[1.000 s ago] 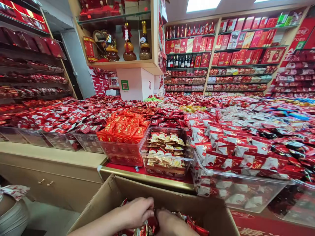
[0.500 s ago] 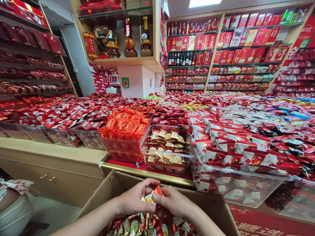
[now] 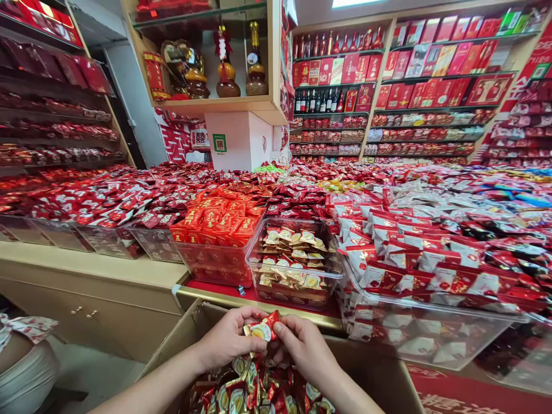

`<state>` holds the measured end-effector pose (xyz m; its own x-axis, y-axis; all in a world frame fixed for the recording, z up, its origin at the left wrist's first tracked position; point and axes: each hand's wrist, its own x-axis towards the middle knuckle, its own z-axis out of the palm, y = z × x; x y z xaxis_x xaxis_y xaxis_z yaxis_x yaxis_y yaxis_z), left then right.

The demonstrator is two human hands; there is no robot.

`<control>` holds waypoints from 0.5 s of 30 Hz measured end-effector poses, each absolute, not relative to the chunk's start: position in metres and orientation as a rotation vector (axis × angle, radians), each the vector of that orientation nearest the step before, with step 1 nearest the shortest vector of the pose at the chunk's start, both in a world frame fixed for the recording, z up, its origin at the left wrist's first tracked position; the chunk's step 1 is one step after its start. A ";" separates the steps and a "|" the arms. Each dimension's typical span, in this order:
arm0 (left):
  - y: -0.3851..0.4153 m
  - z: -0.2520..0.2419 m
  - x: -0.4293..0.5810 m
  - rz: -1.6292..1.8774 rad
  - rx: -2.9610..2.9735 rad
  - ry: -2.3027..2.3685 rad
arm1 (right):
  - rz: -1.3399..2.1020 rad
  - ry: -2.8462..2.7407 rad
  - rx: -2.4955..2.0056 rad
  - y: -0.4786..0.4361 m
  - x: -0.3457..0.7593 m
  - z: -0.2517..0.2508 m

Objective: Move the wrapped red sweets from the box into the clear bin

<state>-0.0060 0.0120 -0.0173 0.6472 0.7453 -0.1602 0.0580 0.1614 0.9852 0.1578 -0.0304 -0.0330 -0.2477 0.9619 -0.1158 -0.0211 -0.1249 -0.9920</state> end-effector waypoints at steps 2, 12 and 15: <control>0.012 -0.015 -0.006 0.503 1.380 0.779 | 1.444 -1.286 -1.154 -0.030 0.159 -0.031; 0.009 -0.015 -0.007 0.449 1.441 0.740 | 1.389 -1.247 -1.106 -0.033 0.154 -0.029; 0.008 -0.013 -0.007 0.422 1.427 0.708 | 1.361 -1.254 -1.119 -0.033 0.155 -0.030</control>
<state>-0.0072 0.0080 -0.0127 0.7307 0.6559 -0.1894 0.1456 0.1213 0.9819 0.1549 -0.0326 -0.0301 -0.1411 0.9897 -0.0259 -0.0548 -0.0340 -0.9979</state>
